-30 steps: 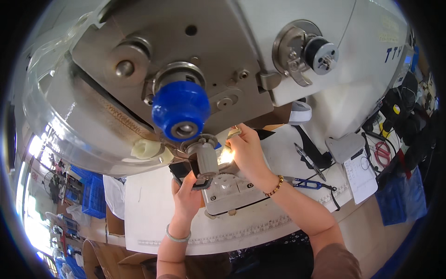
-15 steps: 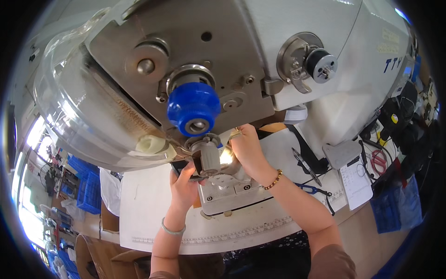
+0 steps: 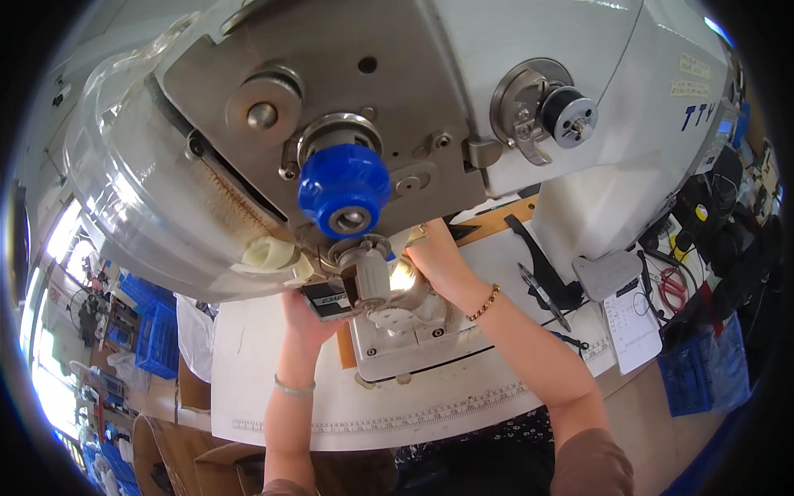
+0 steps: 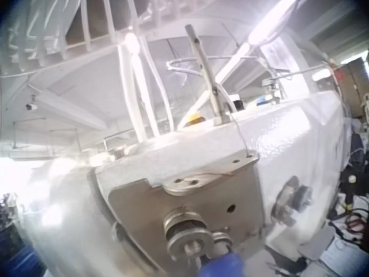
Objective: The person stitches a boot upper using a sewing machine, places it into a box, and sews another boot piece with the sewing machine.
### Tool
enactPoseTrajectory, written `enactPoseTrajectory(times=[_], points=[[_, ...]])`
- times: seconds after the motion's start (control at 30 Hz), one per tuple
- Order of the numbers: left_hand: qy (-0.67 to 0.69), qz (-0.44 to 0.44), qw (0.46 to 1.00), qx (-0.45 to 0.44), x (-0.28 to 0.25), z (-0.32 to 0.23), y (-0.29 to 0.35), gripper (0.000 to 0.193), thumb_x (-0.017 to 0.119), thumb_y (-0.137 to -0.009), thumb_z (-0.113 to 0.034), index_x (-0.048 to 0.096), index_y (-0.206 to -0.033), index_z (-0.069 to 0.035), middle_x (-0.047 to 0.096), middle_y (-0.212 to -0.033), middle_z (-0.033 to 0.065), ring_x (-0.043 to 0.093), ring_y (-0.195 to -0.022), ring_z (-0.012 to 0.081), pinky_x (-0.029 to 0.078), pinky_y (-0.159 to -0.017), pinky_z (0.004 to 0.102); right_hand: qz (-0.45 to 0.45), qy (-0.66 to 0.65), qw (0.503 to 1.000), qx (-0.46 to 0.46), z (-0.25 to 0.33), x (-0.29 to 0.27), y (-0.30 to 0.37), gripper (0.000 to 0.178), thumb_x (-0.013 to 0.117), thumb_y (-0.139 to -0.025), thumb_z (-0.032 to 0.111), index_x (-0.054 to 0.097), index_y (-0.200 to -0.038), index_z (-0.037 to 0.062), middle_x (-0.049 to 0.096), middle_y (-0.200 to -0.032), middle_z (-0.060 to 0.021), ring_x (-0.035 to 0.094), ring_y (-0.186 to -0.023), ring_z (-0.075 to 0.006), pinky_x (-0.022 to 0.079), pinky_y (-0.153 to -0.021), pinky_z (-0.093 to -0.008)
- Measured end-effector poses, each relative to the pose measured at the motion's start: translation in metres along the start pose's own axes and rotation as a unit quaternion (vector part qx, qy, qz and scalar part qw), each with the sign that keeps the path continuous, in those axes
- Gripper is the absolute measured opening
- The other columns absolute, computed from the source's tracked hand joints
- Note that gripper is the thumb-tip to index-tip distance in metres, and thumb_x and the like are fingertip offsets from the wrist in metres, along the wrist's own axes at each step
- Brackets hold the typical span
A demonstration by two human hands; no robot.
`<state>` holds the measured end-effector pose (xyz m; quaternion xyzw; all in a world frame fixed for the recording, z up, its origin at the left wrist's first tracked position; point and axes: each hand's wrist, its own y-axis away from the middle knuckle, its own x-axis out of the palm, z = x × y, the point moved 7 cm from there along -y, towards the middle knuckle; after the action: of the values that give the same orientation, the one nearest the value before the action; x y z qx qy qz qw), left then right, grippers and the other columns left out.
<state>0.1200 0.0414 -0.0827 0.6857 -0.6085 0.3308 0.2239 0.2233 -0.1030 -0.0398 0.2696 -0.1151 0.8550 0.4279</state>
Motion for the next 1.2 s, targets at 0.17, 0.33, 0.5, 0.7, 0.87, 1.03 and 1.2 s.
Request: enactPoseTrajectory(times=[0.17,0.33,0.5,0.7,0.87,1.03,1.2], points=[[0.019,0.062,0.998,0.001,-0.016,-0.005,-0.009,0.045,0.046,-0.09,-0.033,0.049,-0.119,0.002,0.057,-0.116,0.0145,0.055,-0.107,0.0278,0.043,-0.095,0.042,0.014,-0.009,1.0,-0.003,0.0,0.001,-0.008,0.023,0.042,-0.082,-0.002,0.05,-0.104,0.0022,0.052,-0.089,-0.0017,0.048,-0.072,-0.0061,0.042,-0.055,-0.0211],[-0.061,0.065,0.994,0.056,-0.037,-0.012,-0.013,0.035,0.056,-0.085,-0.017,0.05,-0.115,0.002,0.057,-0.114,0.0155,0.057,-0.104,0.0281,0.046,-0.093,0.0442,0.008,-0.027,0.999,-0.021,-0.005,-0.001,-0.014,0.021,0.044,-0.083,0.0,0.05,-0.103,0.0027,0.051,-0.088,-0.0013,0.048,-0.073,-0.0059,0.041,-0.056,-0.0214],[-0.053,0.097,0.994,0.029,-0.046,-0.015,-0.026,0.034,0.058,-0.086,-0.02,0.053,-0.112,0.0,0.06,-0.109,0.0132,0.06,-0.098,0.0253,0.049,-0.088,0.0406,0.0,-0.034,0.999,-0.035,-0.008,-0.004,-0.017,0.019,0.046,-0.084,0.002,0.049,-0.103,0.0032,0.051,-0.088,-0.001,0.048,-0.074,-0.0057,0.041,-0.057,-0.0216],[-0.092,0.074,0.993,0.019,-0.041,-0.018,-0.024,0.031,0.059,-0.084,-0.017,0.054,-0.11,0.001,0.06,-0.108,0.0137,0.06,-0.097,0.0255,0.05,-0.086,0.0394,0.0,-0.04,0.998,-0.047,-0.012,-0.009,-0.02,0.017,0.048,-0.086,0.005,0.049,-0.102,0.0038,0.05,-0.088,-0.0006,0.048,-0.075,-0.0054,0.041,-0.058,-0.022],[-0.332,-0.032,0.937,0.1,-0.02,-0.017,0.004,0.025,0.058,-0.083,-0.004,0.055,-0.106,0.005,0.061,-0.105,0.0109,0.06,-0.095,0.022,0.049,-0.084,0.0331,0.006,-0.038,0.998,-0.058,-0.02,-0.02,-0.025,0.015,0.05,-0.087,0.007,0.049,-0.102,0.0043,0.049,-0.088,-0.0002,0.048,-0.076,-0.0052,0.041,-0.059,-0.0223],[-0.133,-0.145,0.971,0.139,0.008,-0.002,0.039,0.017,0.059,-0.084,-0.001,0.059,-0.1,0.005,0.062,-0.103,0.0091,0.058,-0.095,0.0183,0.047,-0.083,0.0294,0.024,0.175,0.908,-0.381,-0.002,-0.027,0.034,0.02,0.055,-0.085,0.006,0.051,-0.104,0.0057,0.049,-0.088,-0.0002,0.049,-0.072,-0.0055,0.041,-0.058,-0.0219],[-0.22,-0.146,0.953,0.151,0.028,-0.005,0.051,0.02,0.058,-0.086,-0.003,0.058,-0.105,0.004,0.061,-0.103,0.008,0.057,-0.096,0.0172,0.045,-0.085,0.0283,0.199,0.478,0.596,-0.614,-0.022,0.011,0.091,0.036,0.065,-0.072,0.002,0.059,-0.107,0.0074,0.05,-0.087,-0.0007,0.052,-0.06,-0.0097,0.043,-0.053,-0.0218]])
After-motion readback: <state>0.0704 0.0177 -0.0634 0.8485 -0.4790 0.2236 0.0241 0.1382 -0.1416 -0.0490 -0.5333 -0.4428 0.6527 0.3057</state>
